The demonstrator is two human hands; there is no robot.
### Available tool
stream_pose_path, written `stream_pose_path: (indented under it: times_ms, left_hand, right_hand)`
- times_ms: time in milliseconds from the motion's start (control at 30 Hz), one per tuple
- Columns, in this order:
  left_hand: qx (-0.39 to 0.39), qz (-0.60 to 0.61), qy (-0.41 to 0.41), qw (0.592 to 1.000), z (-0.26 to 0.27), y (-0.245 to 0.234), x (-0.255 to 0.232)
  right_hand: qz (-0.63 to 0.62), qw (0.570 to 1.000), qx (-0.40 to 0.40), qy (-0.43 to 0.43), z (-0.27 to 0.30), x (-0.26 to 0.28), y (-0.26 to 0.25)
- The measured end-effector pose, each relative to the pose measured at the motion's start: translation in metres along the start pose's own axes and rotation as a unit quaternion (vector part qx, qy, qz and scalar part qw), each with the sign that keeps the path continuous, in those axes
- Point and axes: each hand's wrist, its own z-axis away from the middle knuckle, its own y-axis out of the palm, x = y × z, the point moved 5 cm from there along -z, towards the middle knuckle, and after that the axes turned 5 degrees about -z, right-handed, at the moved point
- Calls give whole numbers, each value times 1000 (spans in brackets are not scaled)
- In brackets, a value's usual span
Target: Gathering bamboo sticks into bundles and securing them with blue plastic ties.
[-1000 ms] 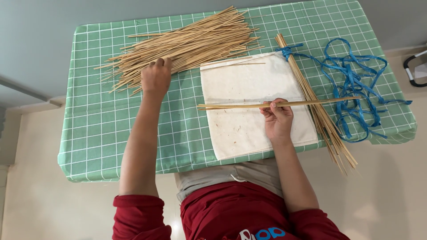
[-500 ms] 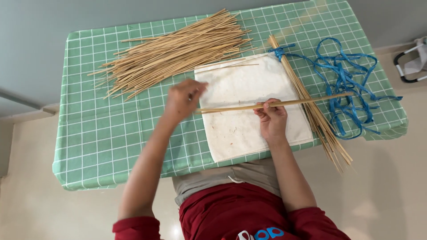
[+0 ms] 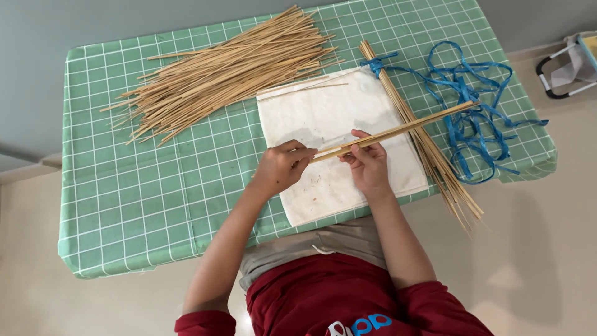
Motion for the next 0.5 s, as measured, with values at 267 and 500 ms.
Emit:
stream_pose_path:
  times_ms: [267,500]
  left_hand:
    - [-8,-27,-96,995,17,-40,19]
    - [-289,305,-313,852,66,-40,57]
  right_hand:
    - [-18,999,-39,-1,-4,0,-15]
    - [-4,998,-68,-13,-7,5,-13]
